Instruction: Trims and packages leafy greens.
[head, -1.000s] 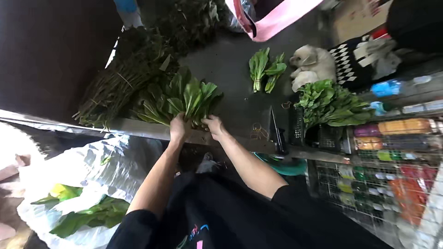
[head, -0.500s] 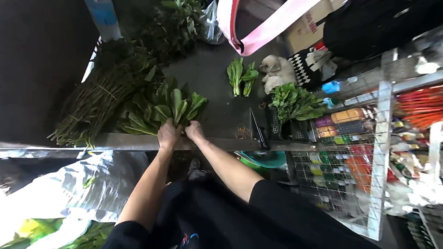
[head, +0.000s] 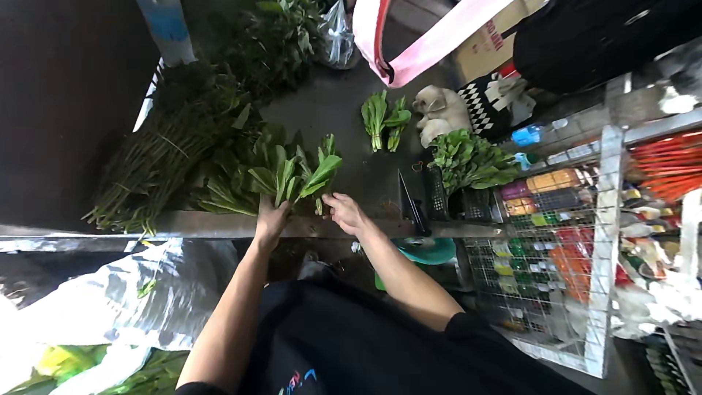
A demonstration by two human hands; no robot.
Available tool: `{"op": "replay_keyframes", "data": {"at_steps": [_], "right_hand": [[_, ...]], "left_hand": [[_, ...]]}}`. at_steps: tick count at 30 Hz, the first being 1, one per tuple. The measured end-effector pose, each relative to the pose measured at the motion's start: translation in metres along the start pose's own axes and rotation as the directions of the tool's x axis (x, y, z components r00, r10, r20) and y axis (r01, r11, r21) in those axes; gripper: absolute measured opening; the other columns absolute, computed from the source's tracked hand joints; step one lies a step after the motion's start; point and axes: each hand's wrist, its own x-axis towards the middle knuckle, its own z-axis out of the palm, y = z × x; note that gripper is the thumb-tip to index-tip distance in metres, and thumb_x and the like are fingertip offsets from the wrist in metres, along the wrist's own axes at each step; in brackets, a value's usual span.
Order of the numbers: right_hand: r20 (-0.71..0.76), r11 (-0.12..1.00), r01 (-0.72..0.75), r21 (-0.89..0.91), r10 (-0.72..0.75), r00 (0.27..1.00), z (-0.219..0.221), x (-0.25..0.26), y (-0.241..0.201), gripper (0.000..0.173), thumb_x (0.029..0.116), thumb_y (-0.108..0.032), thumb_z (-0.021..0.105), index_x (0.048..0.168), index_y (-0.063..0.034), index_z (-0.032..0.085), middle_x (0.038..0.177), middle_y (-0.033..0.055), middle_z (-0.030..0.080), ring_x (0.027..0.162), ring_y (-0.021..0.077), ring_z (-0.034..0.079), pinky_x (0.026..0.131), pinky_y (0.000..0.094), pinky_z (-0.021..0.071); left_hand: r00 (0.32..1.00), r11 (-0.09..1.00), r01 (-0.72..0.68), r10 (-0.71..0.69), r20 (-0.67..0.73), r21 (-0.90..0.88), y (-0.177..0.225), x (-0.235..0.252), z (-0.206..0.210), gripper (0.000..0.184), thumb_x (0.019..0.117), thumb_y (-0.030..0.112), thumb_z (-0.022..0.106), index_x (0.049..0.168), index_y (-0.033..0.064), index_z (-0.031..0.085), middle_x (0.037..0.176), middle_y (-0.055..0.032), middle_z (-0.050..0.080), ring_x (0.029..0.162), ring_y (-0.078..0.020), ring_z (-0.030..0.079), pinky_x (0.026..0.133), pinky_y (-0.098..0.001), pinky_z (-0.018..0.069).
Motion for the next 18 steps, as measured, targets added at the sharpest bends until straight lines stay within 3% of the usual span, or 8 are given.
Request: {"op": "replay_keyframes", "data": {"at_steps": [3,5,7,9,12,16,18], "right_hand": [[0.001,1.000,-0.001,0.013,0.001,1.000,0.001,-0.008,0.001,0.033,0.1097,-0.024,0.050,0.131,0.0014,0.055,0.107,0.0131,0.066,0.089,0.0180,0.067,0.080,0.0337,0.0577],[0.014,1.000,-0.001,-0.010,0.001,1.000,0.004,-0.010,0.004,0.028,0.1091,-0.023,0.050,0.121,0.0007,0.058,0.101,0.0104,0.065,0.086,0.0163,0.066,0.080,0.0340,0.0576],[0.044,0.999,-0.004,-0.042,0.006,0.999,0.005,-0.012,0.008,0.029,0.1093,-0.025,0.048,0.116,-0.0011,0.063,0.095,0.0081,0.069,0.082,0.0149,0.068,0.077,0.0333,0.0587],[0.084,0.998,-0.003,-0.065,0.008,0.996,0.005,-0.014,0.012,0.032,0.1106,-0.025,0.044,0.119,-0.0013,0.063,0.093,0.0078,0.071,0.080,0.0143,0.069,0.074,0.0320,0.0588],[0.072,0.989,-0.024,-0.144,0.035,0.997,0.001,-0.017,0.016,0.030,0.1110,-0.022,0.044,0.122,-0.0009,0.061,0.092,0.0085,0.071,0.076,0.0134,0.069,0.070,0.0295,0.0589],[0.044,0.957,-0.094,-0.275,0.110,0.993,-0.006,-0.022,0.017,0.033,0.1114,-0.027,0.045,0.127,-0.0012,0.057,0.096,0.0093,0.071,0.078,0.0139,0.070,0.071,0.0288,0.0577],[-0.014,0.917,-0.117,-0.381,0.121,0.993,-0.004,-0.028,0.015,0.036,0.1121,-0.032,0.042,0.128,-0.0029,0.055,0.098,0.0079,0.072,0.081,0.0134,0.069,0.074,0.0299,0.0563]], "left_hand": [[0.999,0.999,0.038,-0.039,0.015,0.018,-0.004,0.001,0.015,0.058,0.1018,0.029,0.062,0.151,0.0095,0.038,0.114,-0.0179,0.064,0.084,-0.0241,0.065,0.076,-0.0408,0.0575],[0.996,0.998,0.053,-0.056,0.065,0.044,-0.004,0.001,0.022,0.055,0.0991,0.043,0.066,0.138,0.0065,0.052,0.105,-0.0145,0.065,0.082,-0.0221,0.063,0.074,-0.0400,0.0558],[0.982,0.997,0.058,-0.066,0.180,0.049,-0.005,0.000,0.027,0.055,0.0963,0.049,0.068,0.128,0.0041,0.060,0.100,-0.0126,0.070,0.083,-0.0214,0.068,0.076,-0.0397,0.0588],[0.949,0.997,0.064,-0.077,0.305,0.053,-0.005,-0.002,0.032,0.049,0.0985,0.040,0.068,0.127,0.0015,0.059,0.098,-0.0122,0.072,0.085,-0.0200,0.071,0.079,-0.0376,0.0601],[0.925,0.993,0.117,-0.115,0.361,0.017,-0.007,-0.003,0.041,0.041,0.0987,0.027,0.069,0.126,-0.0013,0.058,0.094,-0.0134,0.074,0.081,-0.0207,0.073,0.078,-0.0368,0.0622],[0.943,0.981,0.194,-0.185,0.276,-0.005,-0.021,0.005,0.045,0.041,0.1019,0.036,0.063,0.124,0.0025,0.058,0.086,-0.0093,0.068,0.073,-0.0176,0.067,0.069,-0.0346,0.0587],[0.948,0.980,0.200,-0.190,0.257,-0.014,-0.029,0.007,0.047,0.041,0.1031,0.036,0.061,0.125,0.0019,0.058,0.092,-0.0103,0.068,0.077,-0.0181,0.066,0.073,-0.0357,0.0583]]}}
